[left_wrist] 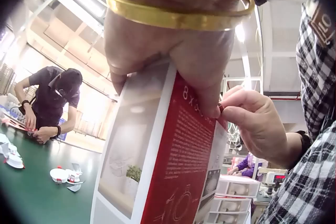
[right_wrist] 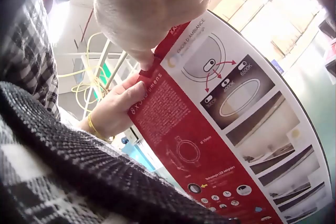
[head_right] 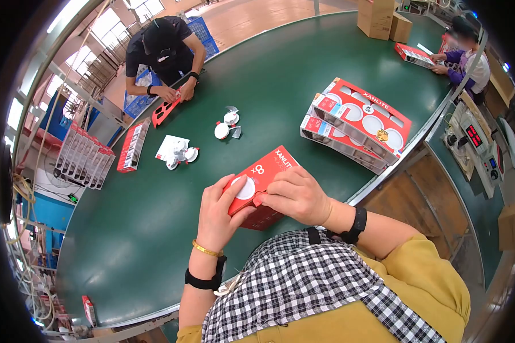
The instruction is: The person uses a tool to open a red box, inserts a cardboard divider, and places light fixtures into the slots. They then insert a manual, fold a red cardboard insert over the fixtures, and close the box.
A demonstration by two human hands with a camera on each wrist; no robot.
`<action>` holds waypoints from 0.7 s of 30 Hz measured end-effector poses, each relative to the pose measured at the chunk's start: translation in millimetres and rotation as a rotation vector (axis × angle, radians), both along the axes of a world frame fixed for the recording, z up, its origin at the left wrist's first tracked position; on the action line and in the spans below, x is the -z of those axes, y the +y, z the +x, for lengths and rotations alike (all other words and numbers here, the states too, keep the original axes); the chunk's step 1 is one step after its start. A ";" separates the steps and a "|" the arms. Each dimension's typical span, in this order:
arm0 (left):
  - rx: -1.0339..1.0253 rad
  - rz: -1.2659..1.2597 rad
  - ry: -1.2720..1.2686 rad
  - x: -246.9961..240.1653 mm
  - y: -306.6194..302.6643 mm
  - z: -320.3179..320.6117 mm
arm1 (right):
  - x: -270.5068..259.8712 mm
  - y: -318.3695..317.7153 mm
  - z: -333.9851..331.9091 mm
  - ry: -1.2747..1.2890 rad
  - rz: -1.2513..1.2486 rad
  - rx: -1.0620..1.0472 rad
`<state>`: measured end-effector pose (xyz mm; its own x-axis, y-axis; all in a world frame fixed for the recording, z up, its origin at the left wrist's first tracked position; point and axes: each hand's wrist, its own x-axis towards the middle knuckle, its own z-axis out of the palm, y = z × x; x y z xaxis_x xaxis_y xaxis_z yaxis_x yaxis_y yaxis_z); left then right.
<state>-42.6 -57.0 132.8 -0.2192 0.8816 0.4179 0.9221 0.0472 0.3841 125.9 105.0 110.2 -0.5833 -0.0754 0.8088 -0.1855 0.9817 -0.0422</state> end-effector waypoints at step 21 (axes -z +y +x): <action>-0.005 0.037 -0.010 -1.3 3.7 3.0 | -34.1 23.6 -18.1 -0.359 -0.095 0.085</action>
<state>-39.7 -53.3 134.1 -0.2279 0.8644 0.4482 0.9181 0.0375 0.3946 107.7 128.5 144.3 -0.8317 0.0509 0.5528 -0.0604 0.9816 -0.1814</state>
